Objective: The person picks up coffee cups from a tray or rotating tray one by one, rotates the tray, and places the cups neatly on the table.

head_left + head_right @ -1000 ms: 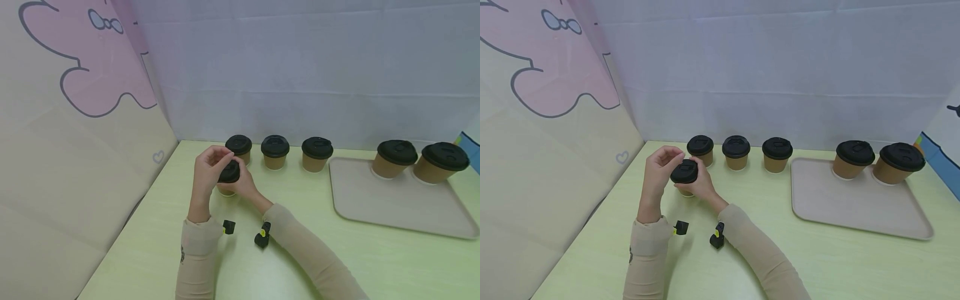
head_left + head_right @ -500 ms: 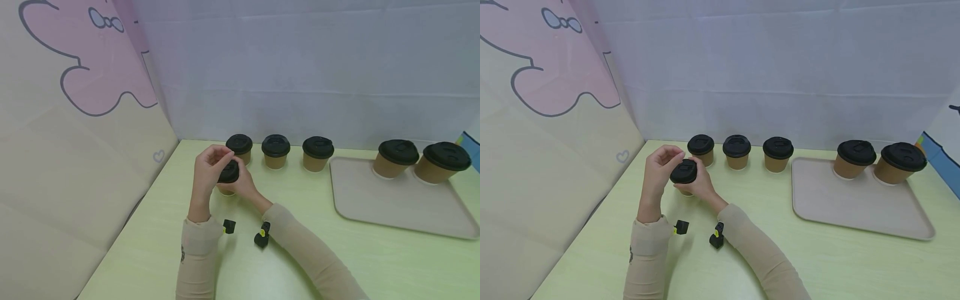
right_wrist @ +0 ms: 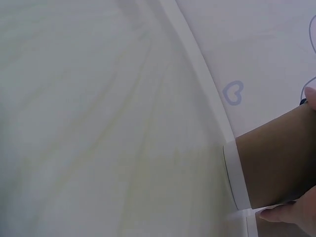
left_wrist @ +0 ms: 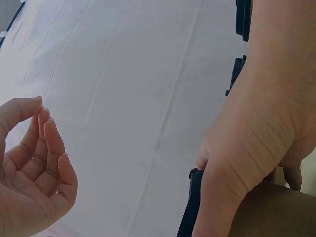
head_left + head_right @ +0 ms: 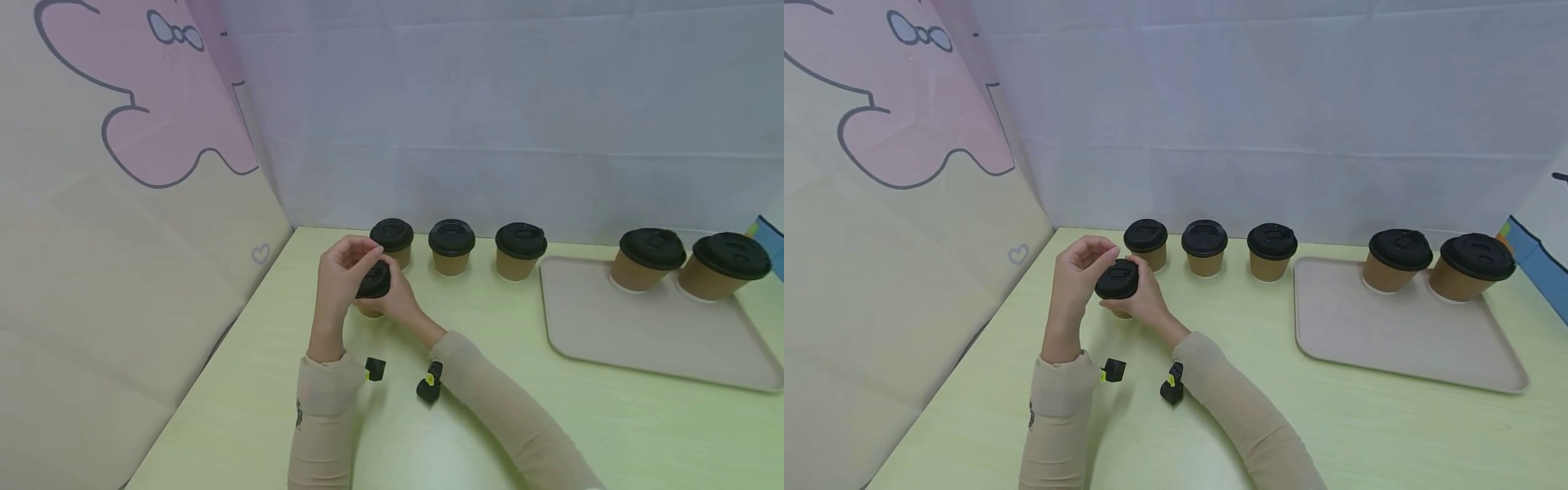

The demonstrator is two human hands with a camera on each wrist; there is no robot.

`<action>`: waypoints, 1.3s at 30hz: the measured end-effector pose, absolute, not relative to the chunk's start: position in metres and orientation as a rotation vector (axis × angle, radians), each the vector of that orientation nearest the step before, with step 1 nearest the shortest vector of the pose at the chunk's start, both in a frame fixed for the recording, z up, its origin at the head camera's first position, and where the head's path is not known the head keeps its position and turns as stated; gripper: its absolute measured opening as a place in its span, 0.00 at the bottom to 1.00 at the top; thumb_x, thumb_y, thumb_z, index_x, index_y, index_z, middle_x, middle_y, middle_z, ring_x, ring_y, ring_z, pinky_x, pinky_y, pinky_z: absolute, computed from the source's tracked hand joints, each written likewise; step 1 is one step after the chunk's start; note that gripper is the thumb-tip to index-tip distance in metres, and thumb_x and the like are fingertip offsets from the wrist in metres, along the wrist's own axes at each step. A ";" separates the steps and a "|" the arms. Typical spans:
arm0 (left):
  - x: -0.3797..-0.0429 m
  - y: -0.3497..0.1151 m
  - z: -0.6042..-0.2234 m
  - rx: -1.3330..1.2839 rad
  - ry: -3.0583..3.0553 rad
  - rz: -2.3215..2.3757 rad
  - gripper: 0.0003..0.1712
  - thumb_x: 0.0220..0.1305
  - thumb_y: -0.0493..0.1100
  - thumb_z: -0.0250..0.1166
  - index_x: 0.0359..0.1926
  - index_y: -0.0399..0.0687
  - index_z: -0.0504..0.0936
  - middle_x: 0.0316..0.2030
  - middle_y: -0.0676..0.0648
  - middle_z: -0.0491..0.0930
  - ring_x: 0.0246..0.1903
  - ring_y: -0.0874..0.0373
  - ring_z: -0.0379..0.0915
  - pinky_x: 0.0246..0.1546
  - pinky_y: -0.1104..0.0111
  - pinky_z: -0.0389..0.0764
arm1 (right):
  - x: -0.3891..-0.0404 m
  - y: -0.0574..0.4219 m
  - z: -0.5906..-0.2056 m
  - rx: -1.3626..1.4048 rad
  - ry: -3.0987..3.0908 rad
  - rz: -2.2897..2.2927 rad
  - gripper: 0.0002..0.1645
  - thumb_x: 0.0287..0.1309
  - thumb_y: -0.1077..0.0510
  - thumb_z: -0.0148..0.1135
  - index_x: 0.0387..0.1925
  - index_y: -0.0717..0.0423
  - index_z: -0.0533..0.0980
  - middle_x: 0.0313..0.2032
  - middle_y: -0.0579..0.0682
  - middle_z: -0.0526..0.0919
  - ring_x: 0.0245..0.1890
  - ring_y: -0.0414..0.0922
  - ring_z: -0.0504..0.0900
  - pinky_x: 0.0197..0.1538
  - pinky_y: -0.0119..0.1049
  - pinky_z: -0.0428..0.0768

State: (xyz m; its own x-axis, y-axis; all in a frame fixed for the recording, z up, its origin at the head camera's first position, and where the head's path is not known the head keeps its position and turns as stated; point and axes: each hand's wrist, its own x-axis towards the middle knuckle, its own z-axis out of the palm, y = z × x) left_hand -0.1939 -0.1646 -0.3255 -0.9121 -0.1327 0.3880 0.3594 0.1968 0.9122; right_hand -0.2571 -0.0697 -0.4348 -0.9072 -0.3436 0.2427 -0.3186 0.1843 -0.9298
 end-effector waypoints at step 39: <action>-0.196 -0.163 -0.327 -0.194 -2.123 -1.772 0.10 0.57 0.39 0.65 0.37 0.36 0.79 0.28 0.58 0.77 0.29 0.64 0.73 0.36 0.75 0.74 | -0.262 -0.024 -0.419 -0.847 2.472 -1.667 0.57 0.34 0.55 0.78 0.66 0.57 0.55 0.62 0.54 0.65 0.62 0.53 0.65 0.66 0.50 0.61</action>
State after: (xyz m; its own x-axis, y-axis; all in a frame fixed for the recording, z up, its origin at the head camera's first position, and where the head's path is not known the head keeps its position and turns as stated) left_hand -0.1961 -0.1634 -0.3267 -0.9231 -0.1273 0.3630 0.3345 0.2005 0.9208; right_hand -0.2618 -0.0244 -0.4188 -0.8499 -0.4580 0.2605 -0.4131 0.2724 -0.8690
